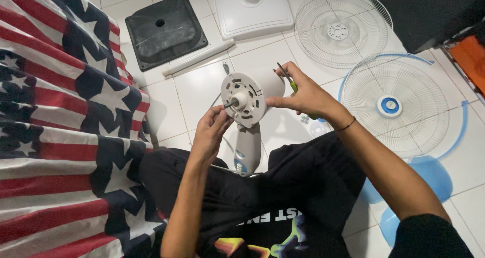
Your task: The person sits on the floor and uses a screwdriver to remove screws from the motor housing of a white electric fan. They then place the motor unit aside and handle the fan blades, front grille, and base components, organizing them on the floor.
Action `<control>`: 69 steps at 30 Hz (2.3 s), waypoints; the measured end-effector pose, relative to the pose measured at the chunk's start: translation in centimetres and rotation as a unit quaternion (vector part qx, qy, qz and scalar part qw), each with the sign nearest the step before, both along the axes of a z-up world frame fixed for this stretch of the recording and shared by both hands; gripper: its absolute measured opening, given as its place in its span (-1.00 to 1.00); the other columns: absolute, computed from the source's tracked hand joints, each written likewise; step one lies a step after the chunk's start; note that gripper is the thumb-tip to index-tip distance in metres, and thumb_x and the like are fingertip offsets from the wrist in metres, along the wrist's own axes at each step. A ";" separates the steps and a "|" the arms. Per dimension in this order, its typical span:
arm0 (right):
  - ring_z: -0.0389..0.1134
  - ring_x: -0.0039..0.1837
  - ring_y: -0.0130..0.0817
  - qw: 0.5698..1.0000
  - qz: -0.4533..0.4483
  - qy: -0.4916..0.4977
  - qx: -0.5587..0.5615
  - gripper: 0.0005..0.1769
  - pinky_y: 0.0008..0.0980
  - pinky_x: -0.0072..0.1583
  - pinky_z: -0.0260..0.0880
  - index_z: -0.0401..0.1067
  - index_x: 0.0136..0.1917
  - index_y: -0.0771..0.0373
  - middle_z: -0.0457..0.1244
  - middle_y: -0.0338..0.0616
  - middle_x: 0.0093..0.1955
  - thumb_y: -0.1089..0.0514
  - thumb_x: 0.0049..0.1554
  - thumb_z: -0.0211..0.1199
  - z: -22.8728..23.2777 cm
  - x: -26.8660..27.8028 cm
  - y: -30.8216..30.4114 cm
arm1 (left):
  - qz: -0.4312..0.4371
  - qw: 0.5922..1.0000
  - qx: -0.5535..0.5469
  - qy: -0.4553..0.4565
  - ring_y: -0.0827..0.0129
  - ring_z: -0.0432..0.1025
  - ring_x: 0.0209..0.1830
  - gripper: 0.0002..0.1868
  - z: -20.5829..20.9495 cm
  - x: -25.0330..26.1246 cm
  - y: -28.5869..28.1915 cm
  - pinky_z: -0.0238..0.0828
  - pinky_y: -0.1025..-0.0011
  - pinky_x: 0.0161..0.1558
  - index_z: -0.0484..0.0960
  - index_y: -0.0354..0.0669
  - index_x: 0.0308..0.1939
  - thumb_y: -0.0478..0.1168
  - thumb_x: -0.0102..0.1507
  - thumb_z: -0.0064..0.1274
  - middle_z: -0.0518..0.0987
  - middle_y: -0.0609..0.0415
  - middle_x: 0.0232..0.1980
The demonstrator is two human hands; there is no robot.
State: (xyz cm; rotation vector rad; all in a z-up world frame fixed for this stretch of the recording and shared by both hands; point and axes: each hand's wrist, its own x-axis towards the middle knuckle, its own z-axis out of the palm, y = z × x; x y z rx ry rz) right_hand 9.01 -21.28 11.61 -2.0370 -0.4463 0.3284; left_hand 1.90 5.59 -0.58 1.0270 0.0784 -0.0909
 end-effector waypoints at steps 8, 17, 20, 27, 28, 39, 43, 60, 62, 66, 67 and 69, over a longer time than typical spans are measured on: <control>0.26 -0.21 -0.50 1.000 -0.008 0.018 -0.011 0.03 -0.46 -0.35 0.29 0.21 0.31 0.30 0.25 -0.01 0.24 -0.29 -0.21 0.54 -0.6 0.3 0.0 | -0.001 0.999 0.037 -0.006 0.39 0.55 -0.04 -0.71 1.7 -0.5 -0.3 0.53 0.40 0.14 0.45 -0.40 0.07 -0.36 0.32 0.12 0.57 -0.07 0.02; 0.19 -0.28 -0.50 0.999 -0.004 0.033 -0.024 -0.02 -0.45 -0.36 0.23 0.23 0.29 0.25 0.22 -0.19 -0.01 -0.22 -0.23 0.57 0.1 0.0 0.0 | 0.014 0.999 0.026 -0.018 0.40 0.55 -0.03 -0.69 1.5 -1.1 -0.7 0.54 0.38 0.16 0.43 -0.38 0.08 -0.35 0.30 0.12 0.54 -0.03 0.04; 0.15 -0.29 -0.54 1.000 0.018 0.019 -0.004 -0.09 -0.47 -0.33 0.19 0.26 0.26 0.24 0.20 -0.21 -0.08 -0.14 -0.21 0.60 0.1 0.1 -0.3 | -0.023 0.996 0.080 -0.027 0.43 0.53 -0.03 -0.74 1.5 -1.0 0.0 0.49 0.40 0.14 0.43 -0.32 0.05 -0.29 0.34 0.09 0.56 0.01 0.03; 0.08 -0.26 -0.62 0.996 0.074 -0.013 0.054 -0.24 -0.54 -0.28 0.16 0.31 0.18 0.21 0.15 -0.34 0.00 0.08 -0.21 0.63 -0.5 0.6 -1.4 | -0.076 0.925 0.349 -0.128 0.45 0.40 -0.03 -0.72 5.0 0.5 2.4 0.38 0.35 0.10 0.56 -0.28 -0.03 -0.09 0.48 -0.03 0.55 0.10 -0.11; 0.09 -0.26 -0.62 0.997 0.067 -0.007 0.045 -0.24 -0.54 -0.27 0.16 0.31 0.18 0.21 0.14 -0.33 -0.04 0.08 -0.21 0.64 -0.5 0.6 -1.5 | -0.066 0.930 0.335 -0.140 0.45 0.41 -0.02 -0.73 5.8 0.7 2.2 0.39 0.36 0.12 0.54 -0.26 0.02 -0.10 0.47 -0.04 0.55 0.11 -0.09; 0.19 -0.25 -0.62 0.997 0.054 0.026 0.054 -0.25 -0.55 -0.28 0.24 0.30 0.15 0.14 0.18 -0.41 -0.05 0.09 -0.25 0.62 0.0 0.4 -1.0 | -0.065 0.876 0.392 -0.274 0.42 0.51 0.01 -0.72 12.9 2.7 0.7 0.54 0.39 0.10 0.58 -0.27 0.13 -0.21 0.38 0.12 0.54 0.11 0.00; 0.17 -0.22 -0.61 0.997 0.063 0.021 0.050 -0.30 -0.54 -0.25 0.23 0.32 0.10 0.17 0.15 -0.36 -0.13 0.09 -0.24 0.64 0.3 0.5 -0.9 | -0.126 0.877 0.402 -0.232 0.50 0.47 -0.17 -0.71 14.3 3.5 0.9 0.60 0.46 -0.02 0.57 -0.26 0.08 -0.26 0.30 0.17 0.44 0.15 -0.16; 0.17 -0.23 -0.54 0.998 0.068 0.006 0.001 -0.24 -0.46 -0.24 0.23 0.32 0.09 0.13 0.13 -0.33 -0.14 -0.02 -0.29 0.65 0.9 0.5 -0.8 | -0.178 0.853 0.418 -0.256 0.48 0.47 -0.18 -0.79 15.3 3.4 1.8 0.48 0.44 -0.02 0.50 -0.26 0.03 -0.19 0.42 0.07 0.52 0.11 -0.19; 0.20 -0.25 -0.54 0.998 0.060 0.007 -0.004 -0.24 -0.47 -0.25 0.26 0.34 0.08 0.15 0.18 -0.37 -0.07 -0.01 -0.32 0.65 0.8 0.6 -0.8 | -0.181 0.847 0.421 -0.269 0.51 0.46 -0.15 -0.78 14.1 4.3 2.1 0.47 0.42 0.00 0.51 -0.23 0.00 -0.14 0.41 0.05 0.53 0.13 -0.16; 0.22 -0.29 -0.51 0.998 0.040 0.042 0.017 -0.21 -0.50 -0.32 0.25 0.34 0.12 0.16 0.20 -0.28 -0.07 0.00 -0.31 0.64 0.1 1.1 -1.1 | -0.181 0.880 0.357 -0.255 0.37 0.48 0.04 -0.57 8.9 6.5 3.2 0.50 0.29 0.16 0.49 -0.20 0.17 0.08 0.46 0.07 0.53 0.01 0.06; 0.24 -0.28 -0.52 0.999 0.031 0.042 0.011 -0.22 -0.51 -0.33 0.27 0.35 0.13 0.17 0.21 -0.25 -0.07 -0.01 -0.30 0.64 -0.2 1.3 -1.2 | -0.154 0.906 0.302 -0.254 0.31 0.42 0.18 -0.35 6.9 7.0 3.1 0.46 0.24 0.24 0.35 -0.16 0.30 0.21 0.35 0.08 0.46 -0.02 0.18; 0.26 -0.26 -0.54 0.999 0.016 0.041 0.000 -0.23 -0.53 -0.35 0.31 0.37 0.15 0.18 0.23 -0.20 -0.08 -0.02 -0.27 0.64 -0.9 2.1 -1.2 | -0.096 0.945 0.191 -0.247 0.20 0.28 0.48 0.13 2.6 6.7 2.8 0.39 0.12 0.40 0.07 -0.06 0.56 0.46 0.13 0.11 0.31 -0.09 0.42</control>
